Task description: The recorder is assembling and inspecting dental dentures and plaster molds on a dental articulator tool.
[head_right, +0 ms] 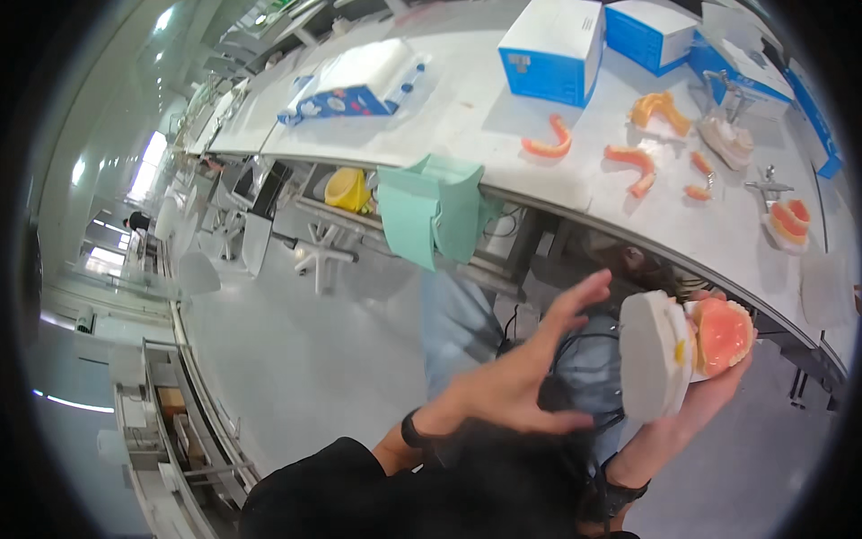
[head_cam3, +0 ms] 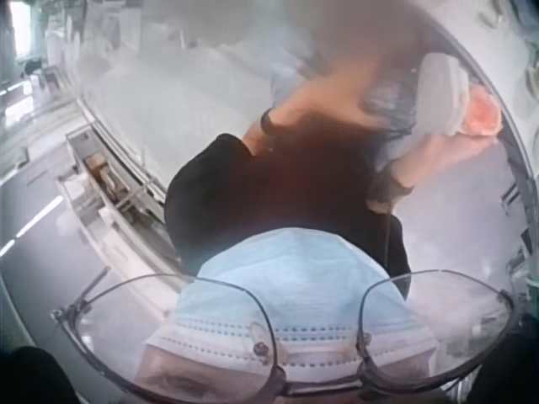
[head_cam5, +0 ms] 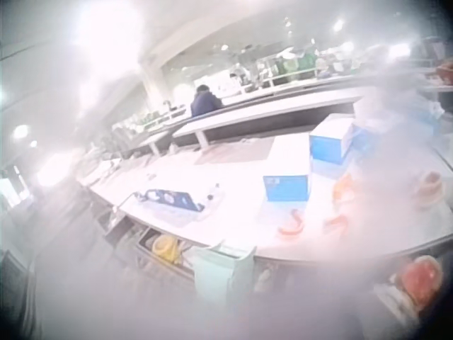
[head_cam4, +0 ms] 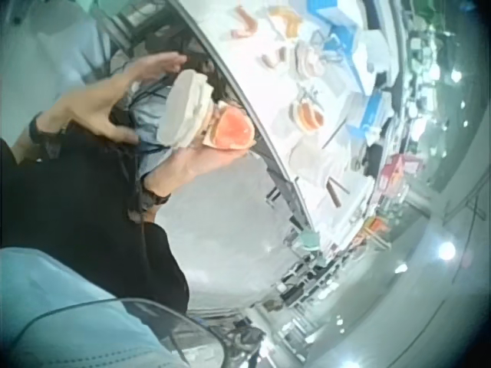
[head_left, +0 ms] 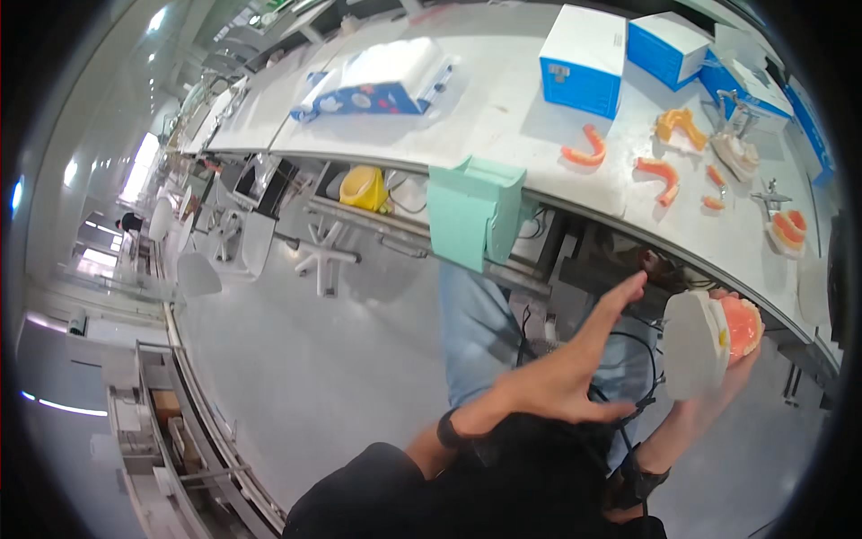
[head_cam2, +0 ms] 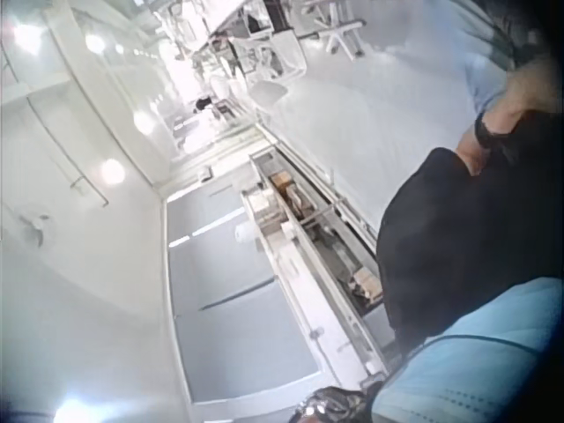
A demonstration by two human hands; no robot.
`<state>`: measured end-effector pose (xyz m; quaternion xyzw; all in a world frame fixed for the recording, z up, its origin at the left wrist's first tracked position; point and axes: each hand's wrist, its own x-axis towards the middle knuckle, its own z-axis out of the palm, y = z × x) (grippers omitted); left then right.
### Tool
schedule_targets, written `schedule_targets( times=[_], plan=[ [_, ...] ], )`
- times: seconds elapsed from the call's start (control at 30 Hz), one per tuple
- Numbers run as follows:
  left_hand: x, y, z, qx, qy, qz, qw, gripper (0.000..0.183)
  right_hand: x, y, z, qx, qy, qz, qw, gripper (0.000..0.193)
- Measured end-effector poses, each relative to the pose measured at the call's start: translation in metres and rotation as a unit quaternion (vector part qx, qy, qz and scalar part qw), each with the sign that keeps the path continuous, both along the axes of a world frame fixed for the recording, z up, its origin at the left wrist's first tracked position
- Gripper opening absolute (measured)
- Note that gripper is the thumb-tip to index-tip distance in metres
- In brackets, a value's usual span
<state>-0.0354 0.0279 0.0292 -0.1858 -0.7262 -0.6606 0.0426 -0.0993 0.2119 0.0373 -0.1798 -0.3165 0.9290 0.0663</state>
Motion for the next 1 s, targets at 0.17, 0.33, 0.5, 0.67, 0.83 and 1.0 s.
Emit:
schedule_targets(
  times=[0.17,0.33,0.5,0.67,0.83,1.0],
  plan=[
    [0.011,0.019,-0.031,0.147,-0.014,0.017,0.989,0.107,0.034,-0.023,-0.029,-0.088,0.037,0.218,0.971,0.055],
    [0.035,0.018,-0.056,0.262,-0.031,0.087,0.961,0.1,0.069,-0.06,-0.033,-0.132,-0.054,0.285,0.948,0.059],
    [0.058,0.013,-0.076,0.344,-0.033,0.155,0.926,0.092,0.075,-0.069,-0.034,-0.053,-0.079,0.333,0.938,0.061],
    [0.055,-0.008,-0.07,0.355,-0.045,0.154,0.921,0.054,0.079,-0.063,-0.037,0.14,0.031,0.353,0.924,0.056],
    [0.063,-0.022,-0.07,0.413,-0.098,0.146,0.893,0.046,0.061,-0.04,-0.028,0.583,0.295,0.315,0.689,0.059],
    [0.063,-0.023,-0.084,0.422,-0.189,0.095,0.882,0.043,0.067,-0.027,-0.032,0.615,0.293,0.385,0.623,0.062]
  ],
)
